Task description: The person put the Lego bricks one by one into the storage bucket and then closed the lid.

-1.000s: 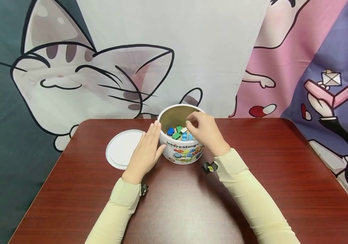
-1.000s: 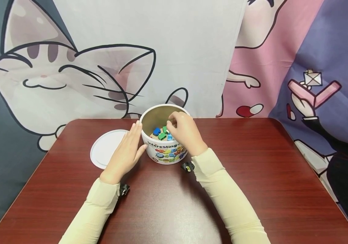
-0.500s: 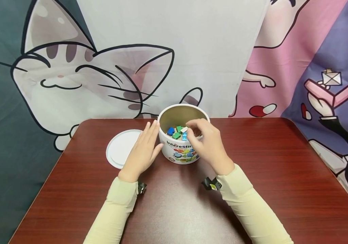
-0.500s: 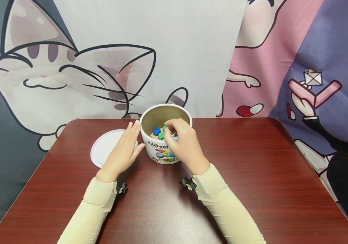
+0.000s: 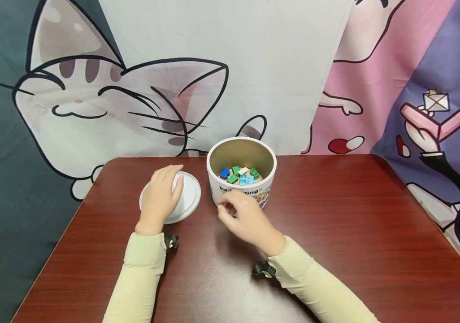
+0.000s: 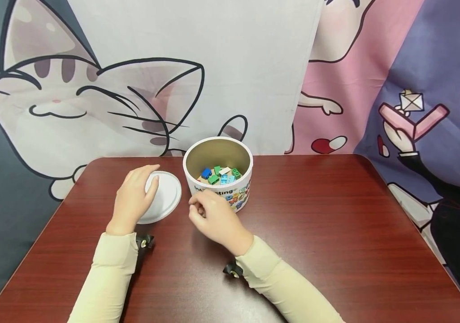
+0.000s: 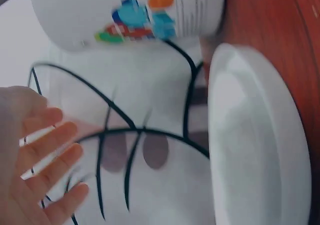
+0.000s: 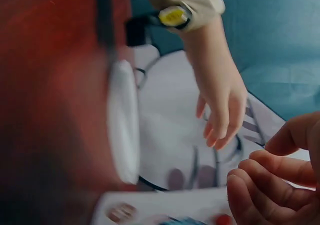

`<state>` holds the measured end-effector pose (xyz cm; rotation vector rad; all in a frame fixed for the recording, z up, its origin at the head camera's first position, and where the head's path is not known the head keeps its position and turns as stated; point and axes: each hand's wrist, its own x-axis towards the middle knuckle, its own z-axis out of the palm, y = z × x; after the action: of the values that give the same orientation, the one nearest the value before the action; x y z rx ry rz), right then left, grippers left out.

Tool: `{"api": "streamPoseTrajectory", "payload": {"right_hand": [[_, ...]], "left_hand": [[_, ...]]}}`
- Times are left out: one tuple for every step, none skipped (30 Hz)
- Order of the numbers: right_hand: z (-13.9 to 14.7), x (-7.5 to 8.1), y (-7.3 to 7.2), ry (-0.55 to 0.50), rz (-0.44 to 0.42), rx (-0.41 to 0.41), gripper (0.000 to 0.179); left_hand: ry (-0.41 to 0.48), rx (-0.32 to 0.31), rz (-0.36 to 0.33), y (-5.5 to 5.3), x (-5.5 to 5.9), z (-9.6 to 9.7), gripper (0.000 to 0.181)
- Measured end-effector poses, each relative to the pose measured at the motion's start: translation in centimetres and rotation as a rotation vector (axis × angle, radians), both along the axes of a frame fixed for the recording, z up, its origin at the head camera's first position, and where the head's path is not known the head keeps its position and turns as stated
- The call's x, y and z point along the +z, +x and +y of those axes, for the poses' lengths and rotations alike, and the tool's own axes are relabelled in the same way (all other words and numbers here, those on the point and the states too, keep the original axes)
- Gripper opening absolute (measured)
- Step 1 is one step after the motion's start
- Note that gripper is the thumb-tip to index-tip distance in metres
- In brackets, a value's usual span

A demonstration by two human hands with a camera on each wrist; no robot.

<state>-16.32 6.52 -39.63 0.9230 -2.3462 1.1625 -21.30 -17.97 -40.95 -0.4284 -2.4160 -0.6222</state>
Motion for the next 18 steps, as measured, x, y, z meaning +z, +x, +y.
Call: {"api": "streamPoseTrajectory", "payload": {"right_hand": [[-0.4, -0.4, 0.0, 0.011, -0.040, 0.009, 0.011], [-0.8, -0.8, -0.1, 0.013, -0.085, 0.019, 0.011], [-1.3, -1.2, -0.2, 0.017, -0.126, 0.025, 0.010], [-1.7, -1.7, -0.3, 0.018, -0.169, 0.033, 0.011], [-2.1, -2.1, -0.4, 0.020, -0.213, 0.035, 0.012], [-2.5, -2.6, -0.6, 0.021, -0.258, 0.035, 0.014], [-2.9, -3.0, -0.7, 0.022, -0.298, 0.030, 0.015], [-3.3, -3.4, -0.8, 0.020, -0.331, 0.025, 0.018], [-3.7, -3.8, -1.0, 0.022, -0.360, 0.017, 0.020], [-4.1, -4.2, -1.1, 0.022, -0.387, 0.007, 0.022], [-4.5, -4.5, -1.3, 0.018, -0.411, -0.005, 0.025], [-4.8, -4.8, -1.4, 0.012, -0.437, -0.016, 0.027], [-5.2, -5.0, -1.6, 0.006, -0.460, -0.027, 0.030], [-5.5, -5.2, -1.8, 0.002, -0.485, -0.039, 0.032], [-5.8, -5.3, -1.9, -0.002, -0.512, -0.049, 0.036], [-6.1, -5.4, -2.0, -0.005, -0.534, -0.057, 0.039], [-6.3, -5.4, -2.2, -0.007, -0.555, -0.061, 0.043], [-6.5, -5.4, -2.3, -0.008, -0.577, -0.063, 0.046]], "left_hand": [[0.007, 0.030, -0.046, -0.1, -0.2, -0.4, 0.034], [0.007, 0.060, -0.094, -0.1, -0.4, -0.9, 0.035], [0.007, 0.087, -0.140, -0.1, -0.5, -1.4, 0.035], [0.006, 0.114, -0.186, -0.1, -0.7, -1.8, 0.036], [0.008, 0.134, -0.232, -0.2, -0.8, -2.3, 0.038], [0.011, 0.149, -0.274, -0.2, -1.0, -2.7, 0.039], [0.016, 0.161, -0.316, -0.2, -1.1, -3.1, 0.040], [0.021, 0.174, -0.356, -0.3, -1.2, -3.5, 0.042], [0.030, 0.189, -0.396, -0.3, -1.2, -3.9, 0.044], [0.039, 0.203, -0.437, -0.3, -1.3, -4.3, 0.046], [0.047, 0.215, -0.477, -0.3, -1.4, -4.7, 0.047], [0.054, 0.227, -0.515, -0.3, -1.4, -5.1, 0.049], [0.059, 0.239, -0.548, -0.3, -1.5, -5.5, 0.051], [0.058, 0.248, -0.576, -0.3, -1.5, -5.9, 0.052], [0.060, 0.256, -0.602, -0.3, -1.6, -6.2, 0.054], [0.061, 0.263, -0.627, -0.3, -1.7, -6.5, 0.055], [0.060, 0.268, -0.650, -0.4, -1.7, -6.7, 0.056], [0.063, 0.273, -0.675, -0.4, -1.8, -6.9, 0.058]]}}
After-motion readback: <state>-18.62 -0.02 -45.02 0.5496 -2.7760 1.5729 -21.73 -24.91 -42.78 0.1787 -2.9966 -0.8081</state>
